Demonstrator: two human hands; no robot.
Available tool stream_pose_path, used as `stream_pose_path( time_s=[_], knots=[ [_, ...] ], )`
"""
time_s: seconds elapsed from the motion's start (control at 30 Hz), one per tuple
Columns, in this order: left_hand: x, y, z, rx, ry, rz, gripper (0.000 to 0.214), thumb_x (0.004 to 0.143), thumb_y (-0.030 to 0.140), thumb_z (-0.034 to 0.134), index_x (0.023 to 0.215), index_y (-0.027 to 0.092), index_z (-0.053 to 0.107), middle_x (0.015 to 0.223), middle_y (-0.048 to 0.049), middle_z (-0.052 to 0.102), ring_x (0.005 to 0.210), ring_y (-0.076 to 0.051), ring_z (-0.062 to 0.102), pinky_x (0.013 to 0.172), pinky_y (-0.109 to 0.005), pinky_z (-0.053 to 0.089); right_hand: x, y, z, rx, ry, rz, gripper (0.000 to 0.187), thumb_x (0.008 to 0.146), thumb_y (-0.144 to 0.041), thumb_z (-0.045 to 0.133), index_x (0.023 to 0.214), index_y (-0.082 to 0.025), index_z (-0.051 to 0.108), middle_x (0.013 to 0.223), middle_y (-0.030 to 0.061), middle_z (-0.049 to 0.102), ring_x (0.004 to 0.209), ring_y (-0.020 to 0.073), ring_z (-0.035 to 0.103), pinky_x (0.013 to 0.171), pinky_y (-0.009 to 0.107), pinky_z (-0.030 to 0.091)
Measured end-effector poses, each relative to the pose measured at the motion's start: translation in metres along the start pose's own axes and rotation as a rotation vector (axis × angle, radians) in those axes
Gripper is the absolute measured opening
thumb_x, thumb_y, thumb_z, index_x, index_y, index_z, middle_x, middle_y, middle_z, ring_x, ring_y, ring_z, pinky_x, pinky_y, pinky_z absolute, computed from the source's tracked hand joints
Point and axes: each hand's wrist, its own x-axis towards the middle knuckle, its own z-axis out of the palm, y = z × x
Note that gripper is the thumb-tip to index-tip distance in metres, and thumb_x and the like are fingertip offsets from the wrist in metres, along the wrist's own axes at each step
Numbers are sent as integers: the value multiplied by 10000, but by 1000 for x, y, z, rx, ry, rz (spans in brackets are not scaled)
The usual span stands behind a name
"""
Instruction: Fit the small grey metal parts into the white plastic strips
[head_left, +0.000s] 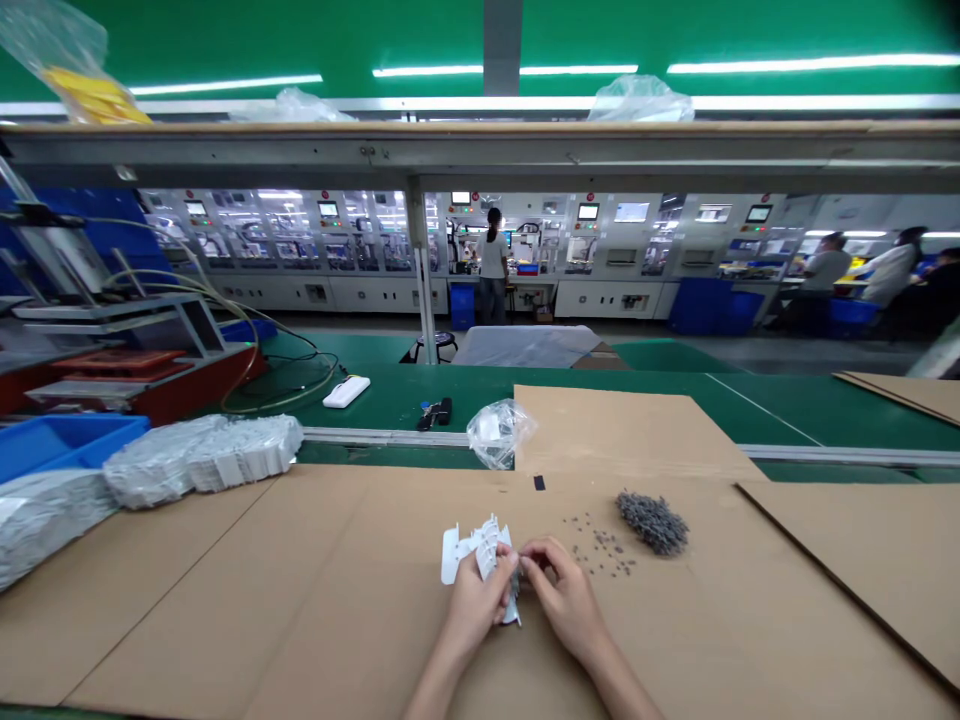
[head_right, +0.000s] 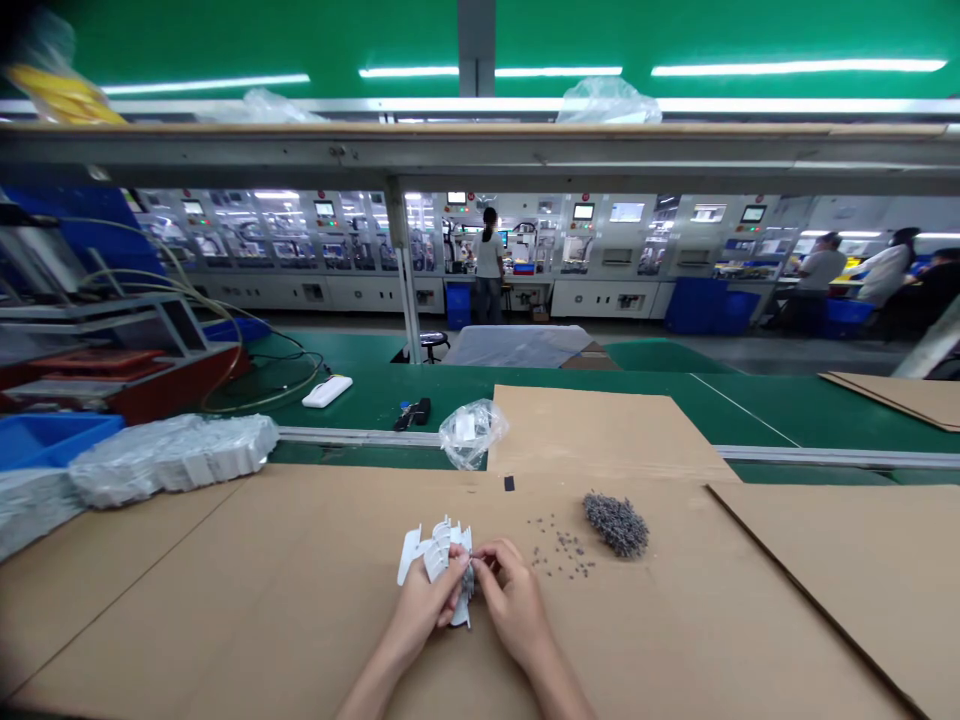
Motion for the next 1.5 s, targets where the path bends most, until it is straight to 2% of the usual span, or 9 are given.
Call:
stream_pose_path(
  time_s=[0.1,0.2,0.37,0.5,0.7,0.97,1.23,1.4,1.5],
  knots=[
    [0,0,-1,-189,-22,18,353,716,393,501,994,188,427,620,29,517,464,-80,505,350,-154,389,0,-1,1,26,22,23,177,769,-324,468,763,-177,566,727,45,589,699,170,544,645,253,420],
    [1,-1,-2,-184,3,13,368,695,386,528,980,179,424,793,-26,529,660,-148,576,399,-195,464,0,-3,1,49,23,42,193,769,-333,463,773,-172,569,726,51,603,685,173,555,641,257,429],
    [1,-2,-2,78,85,29,339,677,418,540,868,157,438,691,-16,538,502,-167,593,285,-221,448,-1,-4,0,27,17,23,183,757,-321,476,746,-177,587,710,48,596,665,170,554,627,256,433],
    [-1,-2,0,117,37,56,303,688,433,516,809,173,419,614,19,533,456,-164,592,284,-227,452,0,0,1,37,40,41,161,748,-303,491,724,-175,586,705,46,597,679,172,553,639,257,430],
    [-5,3,3,195,14,37,284,705,404,506,836,172,406,613,34,544,297,-93,512,276,-192,411,2,10,2,182,61,158,144,714,-298,534,722,-159,573,676,42,612,636,169,561,594,249,440],
    [-5,3,4,205,36,40,313,692,426,508,842,170,410,671,-2,591,320,-100,527,283,-194,411,3,11,4,288,14,224,179,672,-328,582,694,-151,581,650,34,608,590,152,548,548,237,434],
    [-7,5,5,217,-32,32,312,720,430,473,878,171,400,623,7,556,391,-132,575,290,-189,431,5,18,2,456,73,288,218,607,-302,656,705,-165,518,682,17,578,665,159,554,614,257,437],
    [-8,0,5,227,-111,53,312,737,422,456,915,171,403,584,13,536,453,-158,596,294,-193,442,3,24,-4,623,-44,424,262,617,-283,662,774,-172,484,651,-4,573,533,117,534,532,241,425],
    [-8,-2,5,234,-117,57,330,739,424,455,941,171,393,574,15,537,438,-154,590,286,-187,434,2,23,-5,622,-26,418,285,612,-311,665,781,-176,481,656,-8,573,544,118,537,529,232,422]
  ],
)
